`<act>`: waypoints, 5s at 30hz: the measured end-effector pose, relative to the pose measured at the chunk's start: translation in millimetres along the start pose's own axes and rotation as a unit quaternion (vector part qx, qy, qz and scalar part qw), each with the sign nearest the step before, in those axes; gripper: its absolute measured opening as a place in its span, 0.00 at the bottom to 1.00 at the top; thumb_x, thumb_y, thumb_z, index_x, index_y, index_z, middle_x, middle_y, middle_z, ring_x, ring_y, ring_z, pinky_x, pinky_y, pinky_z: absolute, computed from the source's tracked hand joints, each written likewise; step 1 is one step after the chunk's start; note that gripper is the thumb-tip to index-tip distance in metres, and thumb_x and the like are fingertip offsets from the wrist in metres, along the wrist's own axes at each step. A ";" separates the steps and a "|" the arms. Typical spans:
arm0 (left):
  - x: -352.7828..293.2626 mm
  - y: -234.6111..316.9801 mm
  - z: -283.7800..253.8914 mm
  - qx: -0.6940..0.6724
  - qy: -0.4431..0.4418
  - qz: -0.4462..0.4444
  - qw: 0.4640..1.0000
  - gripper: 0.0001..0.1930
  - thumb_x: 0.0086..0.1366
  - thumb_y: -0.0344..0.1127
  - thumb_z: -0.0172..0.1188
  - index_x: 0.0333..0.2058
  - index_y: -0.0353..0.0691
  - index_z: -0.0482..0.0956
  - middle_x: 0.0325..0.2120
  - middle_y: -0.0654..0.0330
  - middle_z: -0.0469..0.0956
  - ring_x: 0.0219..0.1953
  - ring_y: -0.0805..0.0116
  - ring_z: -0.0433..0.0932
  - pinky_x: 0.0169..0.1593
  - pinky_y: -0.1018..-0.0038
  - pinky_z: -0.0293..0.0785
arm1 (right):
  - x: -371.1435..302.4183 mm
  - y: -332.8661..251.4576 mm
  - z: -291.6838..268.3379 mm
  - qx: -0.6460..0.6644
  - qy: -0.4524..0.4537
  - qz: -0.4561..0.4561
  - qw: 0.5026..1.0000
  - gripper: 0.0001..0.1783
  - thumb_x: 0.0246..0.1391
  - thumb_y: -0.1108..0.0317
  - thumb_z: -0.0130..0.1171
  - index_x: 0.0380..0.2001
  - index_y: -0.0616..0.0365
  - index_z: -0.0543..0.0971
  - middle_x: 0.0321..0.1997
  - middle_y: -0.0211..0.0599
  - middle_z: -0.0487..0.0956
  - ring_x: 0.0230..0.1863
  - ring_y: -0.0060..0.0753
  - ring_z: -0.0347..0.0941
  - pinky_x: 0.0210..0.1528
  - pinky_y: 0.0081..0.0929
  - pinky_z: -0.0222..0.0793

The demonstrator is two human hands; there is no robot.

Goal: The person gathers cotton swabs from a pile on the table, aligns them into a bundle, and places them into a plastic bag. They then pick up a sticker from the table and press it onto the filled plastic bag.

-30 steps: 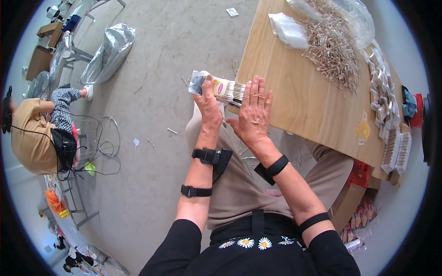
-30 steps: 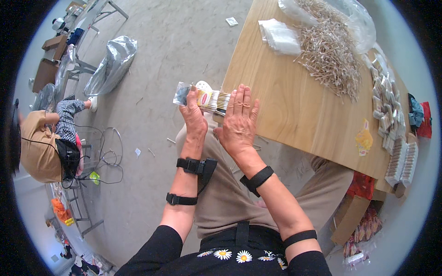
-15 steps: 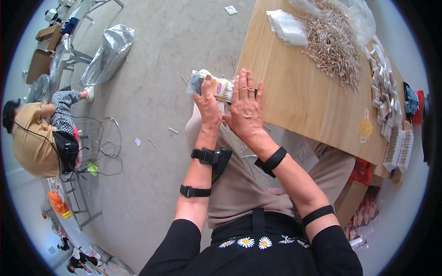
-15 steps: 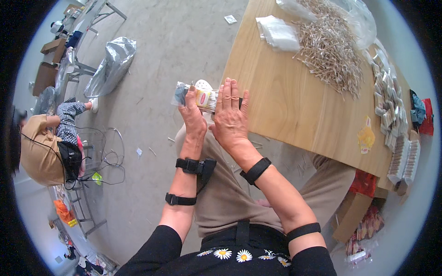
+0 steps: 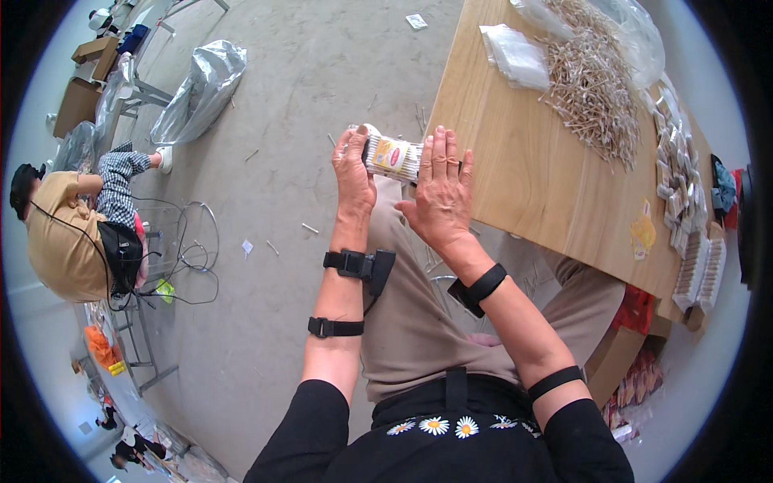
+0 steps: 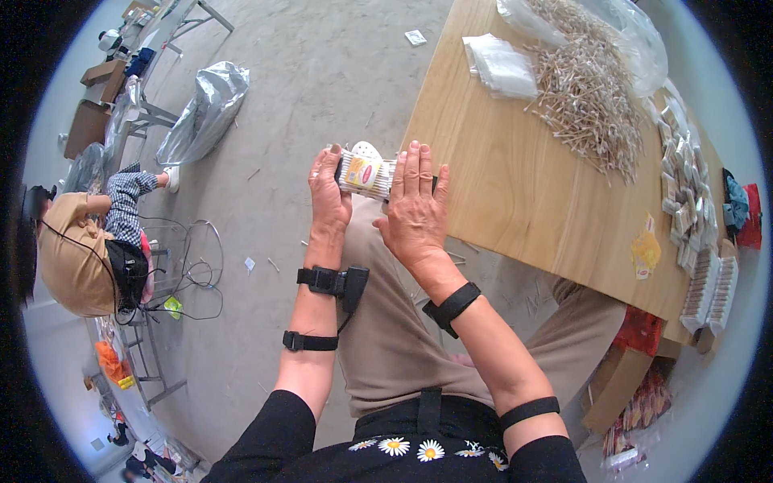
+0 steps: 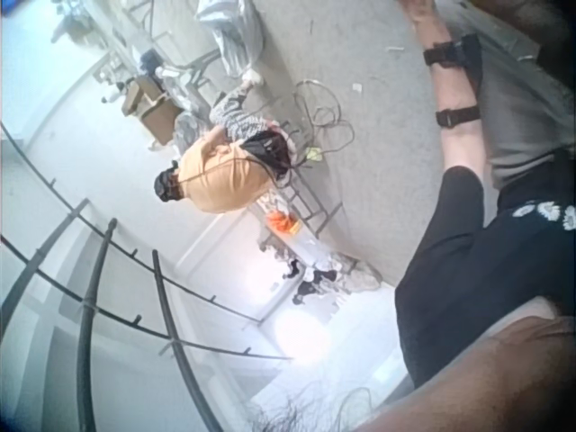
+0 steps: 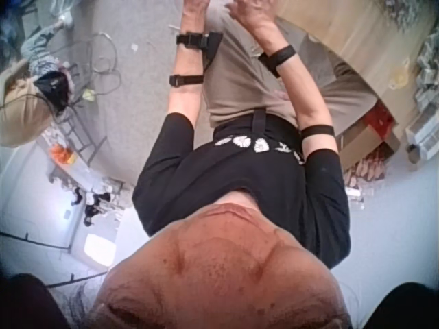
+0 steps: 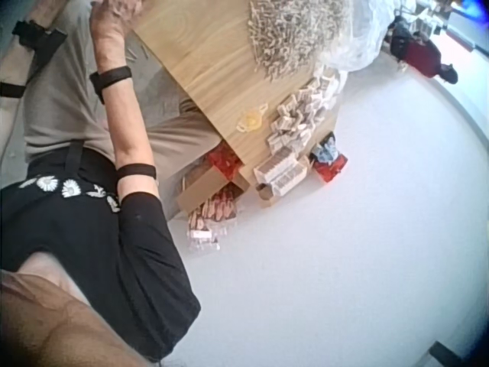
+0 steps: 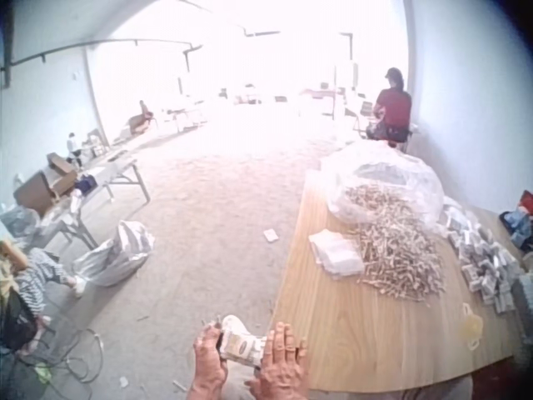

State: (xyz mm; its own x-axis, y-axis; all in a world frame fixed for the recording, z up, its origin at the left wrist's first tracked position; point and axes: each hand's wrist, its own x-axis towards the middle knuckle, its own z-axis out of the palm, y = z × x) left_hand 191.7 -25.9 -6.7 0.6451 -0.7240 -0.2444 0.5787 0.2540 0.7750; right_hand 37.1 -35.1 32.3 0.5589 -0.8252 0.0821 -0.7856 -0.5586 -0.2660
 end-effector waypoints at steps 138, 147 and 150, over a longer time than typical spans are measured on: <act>-155.4 -69.1 104.5 0.713 -0.339 0.327 0.518 0.45 0.51 0.54 0.72 0.66 0.43 0.67 0.65 0.58 0.63 0.72 0.59 0.57 0.72 0.41 0.46 | -50.6 231.9 -83.6 -0.035 0.101 0.136 0.985 0.07 0.49 0.74 0.57 0.34 0.60 0.78 0.39 0.49 0.81 0.39 0.54 0.82 0.40 0.44 0.79; -106.1 -51.6 120.3 0.687 -0.237 0.342 0.596 0.37 0.61 0.46 0.67 0.65 0.35 0.67 0.67 0.46 0.63 0.71 0.51 0.59 0.72 0.52 0.53 | -64.0 215.8 -79.7 0.019 0.133 0.115 0.984 0.05 0.50 0.73 0.57 0.31 0.62 0.76 0.37 0.49 0.80 0.39 0.52 0.81 0.41 0.46 0.78; -53.5 -55.4 109.1 0.736 -0.182 0.315 0.571 0.34 0.62 0.42 0.65 0.64 0.34 0.69 0.66 0.46 0.65 0.70 0.51 0.61 0.70 0.56 0.58 | -47.5 194.9 -69.2 0.006 0.101 0.120 0.988 0.06 0.51 0.72 0.59 0.32 0.61 0.77 0.38 0.48 0.80 0.41 0.51 0.81 0.43 0.45 0.78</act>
State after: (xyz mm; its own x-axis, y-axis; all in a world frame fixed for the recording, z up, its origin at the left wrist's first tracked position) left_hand 70.6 -71.2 27.0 0.1924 -0.9396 0.2830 -0.9298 -0.0823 0.3588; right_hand -160.9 -110.6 43.0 0.2911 -0.9344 0.2052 -0.8856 -0.3443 -0.3116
